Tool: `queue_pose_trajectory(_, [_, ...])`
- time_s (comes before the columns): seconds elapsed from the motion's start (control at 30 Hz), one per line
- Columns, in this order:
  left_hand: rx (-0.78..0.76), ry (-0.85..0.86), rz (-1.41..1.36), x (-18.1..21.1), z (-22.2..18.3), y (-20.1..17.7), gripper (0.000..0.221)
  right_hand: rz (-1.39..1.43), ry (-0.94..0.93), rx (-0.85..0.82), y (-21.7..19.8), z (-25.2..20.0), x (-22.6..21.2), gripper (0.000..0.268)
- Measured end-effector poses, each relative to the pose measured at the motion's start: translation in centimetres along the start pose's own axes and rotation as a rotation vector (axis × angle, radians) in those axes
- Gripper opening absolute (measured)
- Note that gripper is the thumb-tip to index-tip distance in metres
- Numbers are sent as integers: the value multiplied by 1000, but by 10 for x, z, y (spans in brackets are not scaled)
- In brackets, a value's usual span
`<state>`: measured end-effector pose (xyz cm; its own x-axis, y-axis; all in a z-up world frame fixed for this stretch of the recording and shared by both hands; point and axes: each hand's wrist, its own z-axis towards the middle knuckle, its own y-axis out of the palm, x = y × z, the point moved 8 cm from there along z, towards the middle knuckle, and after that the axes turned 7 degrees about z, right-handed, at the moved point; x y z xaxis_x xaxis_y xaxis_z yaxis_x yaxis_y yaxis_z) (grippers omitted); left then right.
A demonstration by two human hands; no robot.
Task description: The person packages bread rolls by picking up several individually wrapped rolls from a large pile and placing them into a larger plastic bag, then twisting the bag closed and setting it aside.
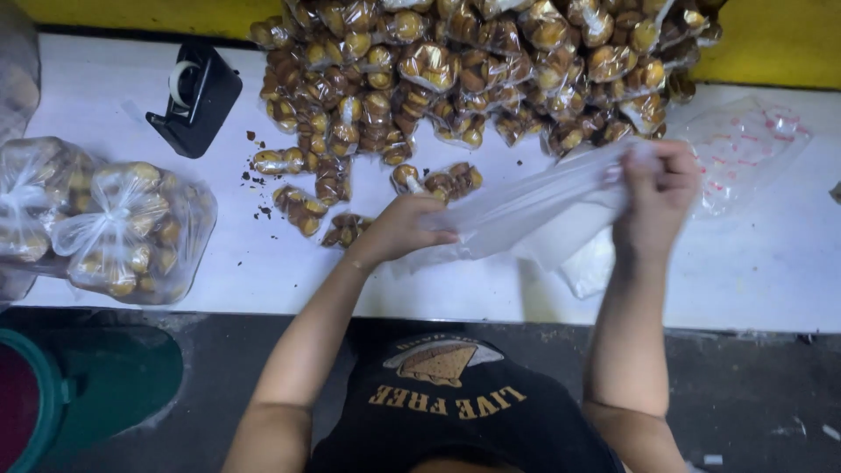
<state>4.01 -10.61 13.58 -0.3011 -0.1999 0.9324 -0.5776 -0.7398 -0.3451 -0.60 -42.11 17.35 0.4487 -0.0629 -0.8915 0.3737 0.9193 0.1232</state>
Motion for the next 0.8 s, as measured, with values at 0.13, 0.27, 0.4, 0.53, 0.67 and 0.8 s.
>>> queue_pose_trajectory(0.13, [312,-5,-311,-60,-7,30,45,-656,-452,8,33,-22,-90,47])
queue_pose_trajectory(0.27, [69,189,380,55,-15,76,24,-522,-193,-616,82,-64,-68,95])
queue_pose_trajectory(0.4, [-16,-183,359,24,-38,31,20,-426,-24,-253,-47,-23,2,5])
queue_pose_trajectory(0.53, [427,-308,-61,-58,-75,-23,14,-445,148,63,-124,-32,22,6])
queue_pose_trajectory(0.67, [582,-102,-408,-15,-52,-8,34,-407,220,101,-125,-71,71,4])
queue_pose_trajectory(0.8, [468,-80,-567,-40,-45,7,47,-380,274,182,-107,-81,91,12])
